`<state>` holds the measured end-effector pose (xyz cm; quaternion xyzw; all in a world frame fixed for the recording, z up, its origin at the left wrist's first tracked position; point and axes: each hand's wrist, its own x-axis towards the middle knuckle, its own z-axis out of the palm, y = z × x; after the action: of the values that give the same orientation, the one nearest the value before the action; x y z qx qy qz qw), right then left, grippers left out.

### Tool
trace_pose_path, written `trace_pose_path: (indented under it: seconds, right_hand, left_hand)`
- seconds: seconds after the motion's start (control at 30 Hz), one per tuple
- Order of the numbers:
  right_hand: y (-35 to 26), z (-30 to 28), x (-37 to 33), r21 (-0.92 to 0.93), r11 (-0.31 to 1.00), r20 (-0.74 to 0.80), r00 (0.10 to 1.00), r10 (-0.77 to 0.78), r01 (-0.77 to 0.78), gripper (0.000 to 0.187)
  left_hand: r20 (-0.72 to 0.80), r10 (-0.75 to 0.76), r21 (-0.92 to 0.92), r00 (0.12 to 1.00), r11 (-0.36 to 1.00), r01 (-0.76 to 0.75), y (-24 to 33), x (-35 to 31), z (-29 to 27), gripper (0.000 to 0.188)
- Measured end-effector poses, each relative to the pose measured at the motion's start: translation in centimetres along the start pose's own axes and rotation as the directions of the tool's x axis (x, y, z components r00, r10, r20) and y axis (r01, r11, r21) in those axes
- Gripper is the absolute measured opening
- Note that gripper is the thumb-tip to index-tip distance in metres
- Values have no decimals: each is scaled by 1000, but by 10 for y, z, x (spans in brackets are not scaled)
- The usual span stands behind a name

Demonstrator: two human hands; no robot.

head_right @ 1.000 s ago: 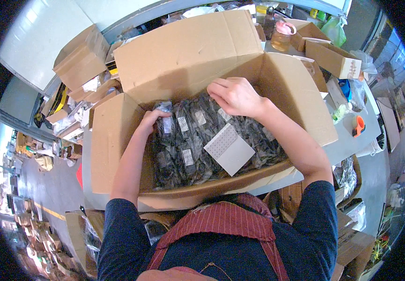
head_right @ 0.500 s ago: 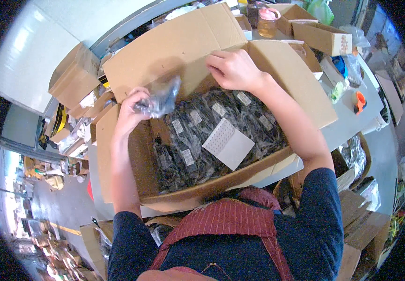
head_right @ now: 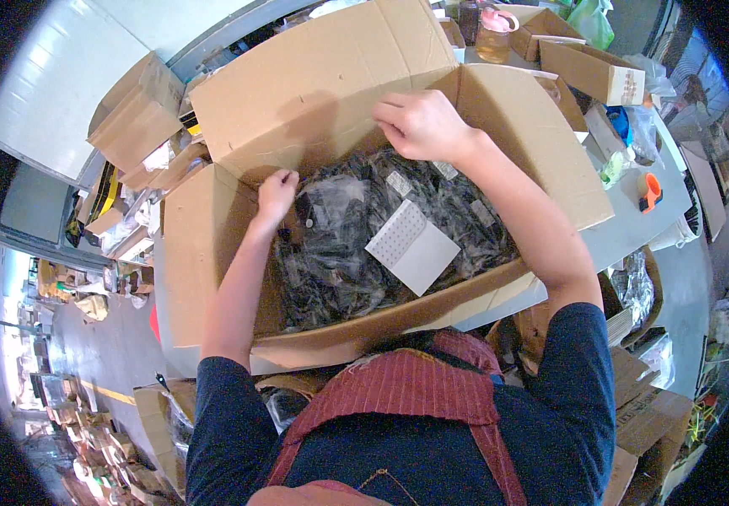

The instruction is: The person handles a sheet of adhesive pads and several power cables in plastic bags from a large cardboard box. They place the items into adjacent boxes and remove a cardboard divider from the main container.

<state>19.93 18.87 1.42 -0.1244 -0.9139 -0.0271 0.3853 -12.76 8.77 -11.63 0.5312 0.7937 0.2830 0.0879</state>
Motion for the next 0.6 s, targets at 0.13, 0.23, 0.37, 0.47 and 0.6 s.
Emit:
trace_pose_path:
  seconds: [0.13,0.23,0.37,0.47,0.6]
  right_hand:
    - [-8,6,2,47,999,31,999,-23,21,9]
    - [-3,11,-8,39,998,63,997,-41,39,9]
    - [-5,13,-8,68,996,94,993,-69,62,10]
    - [-5,12,-6,81,995,97,993,-71,64,11]
    - [-2,13,-5,61,996,112,991,-67,61,11]
  left_hand:
    - [19,256,69,967,964,-256,-7,-18,42,38]
    - [139,248,3,959,968,-250,41,-48,53,41]
    - [398,237,205,886,919,-337,70,-58,44,54]
    - [560,24,243,828,951,-192,80,-59,32,80]
    - [496,19,298,868,935,-191,68,-67,40,71]
